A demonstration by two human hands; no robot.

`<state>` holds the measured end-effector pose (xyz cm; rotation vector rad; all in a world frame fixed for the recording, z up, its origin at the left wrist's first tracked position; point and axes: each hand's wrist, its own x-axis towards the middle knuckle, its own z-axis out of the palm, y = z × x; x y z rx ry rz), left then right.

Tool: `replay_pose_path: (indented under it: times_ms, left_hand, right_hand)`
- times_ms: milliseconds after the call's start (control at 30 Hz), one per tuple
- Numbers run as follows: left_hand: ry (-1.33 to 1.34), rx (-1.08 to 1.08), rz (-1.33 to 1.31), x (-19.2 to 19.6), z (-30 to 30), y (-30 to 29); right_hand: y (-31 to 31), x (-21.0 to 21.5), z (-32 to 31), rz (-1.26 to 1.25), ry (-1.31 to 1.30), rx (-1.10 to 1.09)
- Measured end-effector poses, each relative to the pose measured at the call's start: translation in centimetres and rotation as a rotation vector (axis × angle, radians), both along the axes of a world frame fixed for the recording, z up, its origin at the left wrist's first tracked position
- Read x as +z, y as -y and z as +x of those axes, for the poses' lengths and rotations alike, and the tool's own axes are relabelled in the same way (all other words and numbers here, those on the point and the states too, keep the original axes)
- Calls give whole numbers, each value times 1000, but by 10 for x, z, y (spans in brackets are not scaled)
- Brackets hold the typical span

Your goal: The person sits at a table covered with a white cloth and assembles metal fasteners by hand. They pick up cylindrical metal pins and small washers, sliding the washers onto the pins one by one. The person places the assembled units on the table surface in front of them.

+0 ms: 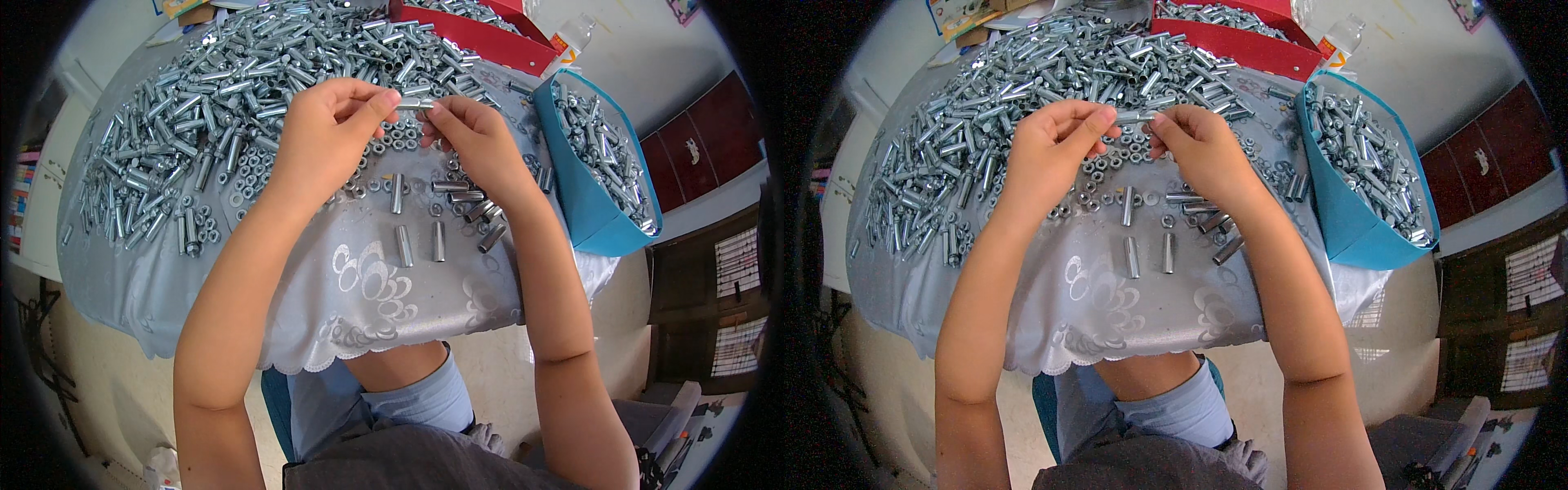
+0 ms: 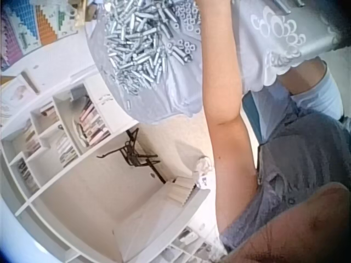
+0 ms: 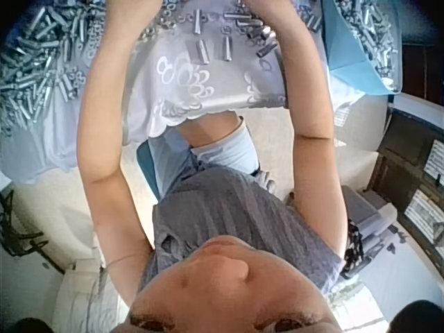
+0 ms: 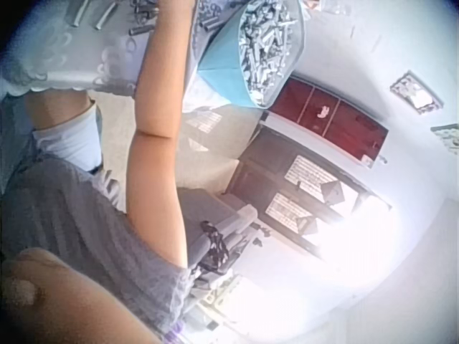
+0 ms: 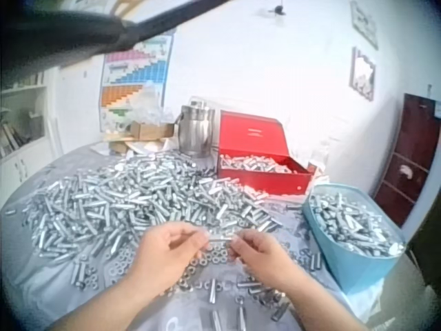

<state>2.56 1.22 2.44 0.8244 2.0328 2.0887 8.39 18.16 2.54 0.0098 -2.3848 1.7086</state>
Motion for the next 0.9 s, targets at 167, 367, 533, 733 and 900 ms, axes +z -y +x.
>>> replay_pose_path:
  times_ms: [167,367,533,733,900]
  left_hand:
    - [-9,0,1,2,0,0]
    - [-31,-5,18,0,-2,1]
    - [-20,18,10,3,-1,2]
    - [-87,57,0,3,3,1]
    - [-145,93,3,2,4,1]
  right_hand:
    - [1,1,1,-1,-55,-69]
    - [-1,5,3,-136,-27,-88]
    - [0,7,4,-221,-1,-78]
    - [-1,9,5,-156,-11,-55]
    - [2,8,5,-143,-71,-41]
